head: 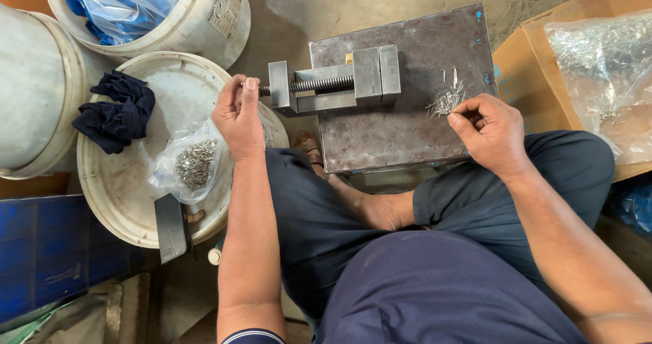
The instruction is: The person sits on the floor and uses a bench vise to assemble small metal components. They pick up metal pins and a small brass block, place them into the vise jaws, and tighten the screw mechanism to secure the parts together.
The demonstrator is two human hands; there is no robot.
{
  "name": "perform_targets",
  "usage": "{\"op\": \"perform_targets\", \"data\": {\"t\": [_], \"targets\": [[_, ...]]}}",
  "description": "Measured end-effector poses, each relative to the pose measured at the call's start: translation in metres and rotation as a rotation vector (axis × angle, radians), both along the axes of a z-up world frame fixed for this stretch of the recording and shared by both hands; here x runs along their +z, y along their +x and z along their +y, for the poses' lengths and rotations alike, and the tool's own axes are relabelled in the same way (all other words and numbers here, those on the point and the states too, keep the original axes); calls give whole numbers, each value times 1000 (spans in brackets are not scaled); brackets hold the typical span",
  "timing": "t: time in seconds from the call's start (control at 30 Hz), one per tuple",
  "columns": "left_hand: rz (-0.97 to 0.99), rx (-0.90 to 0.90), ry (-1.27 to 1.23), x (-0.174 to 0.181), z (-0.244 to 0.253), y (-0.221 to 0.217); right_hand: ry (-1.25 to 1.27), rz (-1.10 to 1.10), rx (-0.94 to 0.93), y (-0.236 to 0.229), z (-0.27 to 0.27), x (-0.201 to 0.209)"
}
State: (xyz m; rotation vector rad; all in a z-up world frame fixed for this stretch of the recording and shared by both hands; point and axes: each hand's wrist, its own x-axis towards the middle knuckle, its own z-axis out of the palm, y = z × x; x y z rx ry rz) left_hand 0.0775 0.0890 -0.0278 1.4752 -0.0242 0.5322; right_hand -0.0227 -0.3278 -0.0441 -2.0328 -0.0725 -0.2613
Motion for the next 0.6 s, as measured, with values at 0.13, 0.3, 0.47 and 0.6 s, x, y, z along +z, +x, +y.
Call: {"op": "perform_targets", "data": {"t": [0.13,0.3,0.47,0.6], "targets": [[-2,28,56,7,-2,-8,8,-1,-1,1,0,0],[52,61,150,11,-1,-21,-7,-15,-6,-1,2,0],[-24,21,236,9,1,-27,-9,-20,-5,-1,3,1],[65,67,226,7,0,-28,-24,-10,-12,0,4,1]]}}
